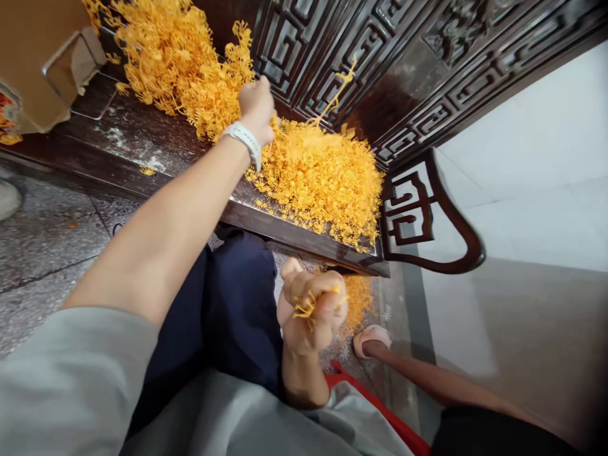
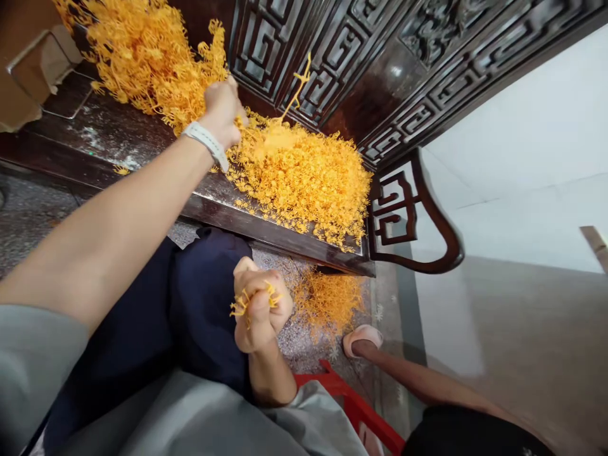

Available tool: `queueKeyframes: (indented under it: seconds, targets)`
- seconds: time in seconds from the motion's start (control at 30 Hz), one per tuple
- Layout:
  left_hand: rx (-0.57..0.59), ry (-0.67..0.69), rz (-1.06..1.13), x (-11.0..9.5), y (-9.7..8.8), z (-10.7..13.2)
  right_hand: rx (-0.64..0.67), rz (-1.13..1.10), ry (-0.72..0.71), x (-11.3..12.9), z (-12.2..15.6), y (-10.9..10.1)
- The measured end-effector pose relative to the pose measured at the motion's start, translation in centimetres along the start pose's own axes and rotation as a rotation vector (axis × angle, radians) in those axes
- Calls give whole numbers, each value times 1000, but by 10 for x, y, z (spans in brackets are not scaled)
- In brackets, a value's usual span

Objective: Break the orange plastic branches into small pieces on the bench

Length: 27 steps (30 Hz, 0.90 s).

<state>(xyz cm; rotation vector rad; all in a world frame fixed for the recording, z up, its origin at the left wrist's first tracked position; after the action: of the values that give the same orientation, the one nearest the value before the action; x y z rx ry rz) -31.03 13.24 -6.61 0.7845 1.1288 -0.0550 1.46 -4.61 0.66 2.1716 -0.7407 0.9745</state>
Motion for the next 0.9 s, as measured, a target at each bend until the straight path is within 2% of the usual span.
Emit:
queueKeyframes:
  seconds: [0.07,0.13,0.23,0.3,0.37,0.43,0.47,0.5,0.57,0.63,0.7,0.77,0.83,0.9]
  targets:
    - [-127,46,52,-19,-27,-12,13,46,3,-2,-6,-2]
    - [-138,52,-20,-25,-37,-23,-28,110,7,-12,-28,-21]
    - [-22,58,-243,-24,-31,-35,-123,269,-47,-32,-91,-69]
    - [59,57,-304,-23,-23,-35,-168,494,-36,-54,-144,-104]
    - [120,44,-284,-25,-15,-27,-185,793,67,-81,-191,-137]
    - [167,19,-220,-28,-5,-12,-201,934,252,-107,-219,-161]
    - [174,15,-170,-31,-1,-3,-172,899,315,-116,-225,-162]
    - [180,23,-120,-33,4,6,-115,803,356,-124,-225,-155]
    - [184,60,-41,-37,14,22,70,535,393,-134,-209,-119]
    - [203,93,-61,-36,24,38,235,346,423,-139,-183,-78]
    - [238,165,-195,-39,32,53,278,293,427,-141,-162,-53]
    - [296,388,-428,-55,42,75,176,285,389,-138,-157,-53]
    - [429,643,-702,-69,59,104,17,284,355,-131,-162,-72]
    - [624,744,-967,-61,74,128,-93,271,364,-124,-168,-95]
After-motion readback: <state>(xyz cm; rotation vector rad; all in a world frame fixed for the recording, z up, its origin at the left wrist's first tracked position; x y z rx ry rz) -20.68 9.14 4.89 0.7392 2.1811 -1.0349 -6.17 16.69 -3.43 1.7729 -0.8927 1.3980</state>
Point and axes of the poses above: each hand's wrist, its own z-axis away from the middle knuckle, its own y-axis out of the palm, x = y × z, the point moved 9 cm from there along -z, towards the middle knuckle, and after that the axes turned 6 degrees about -z, right-handed, at the moved point
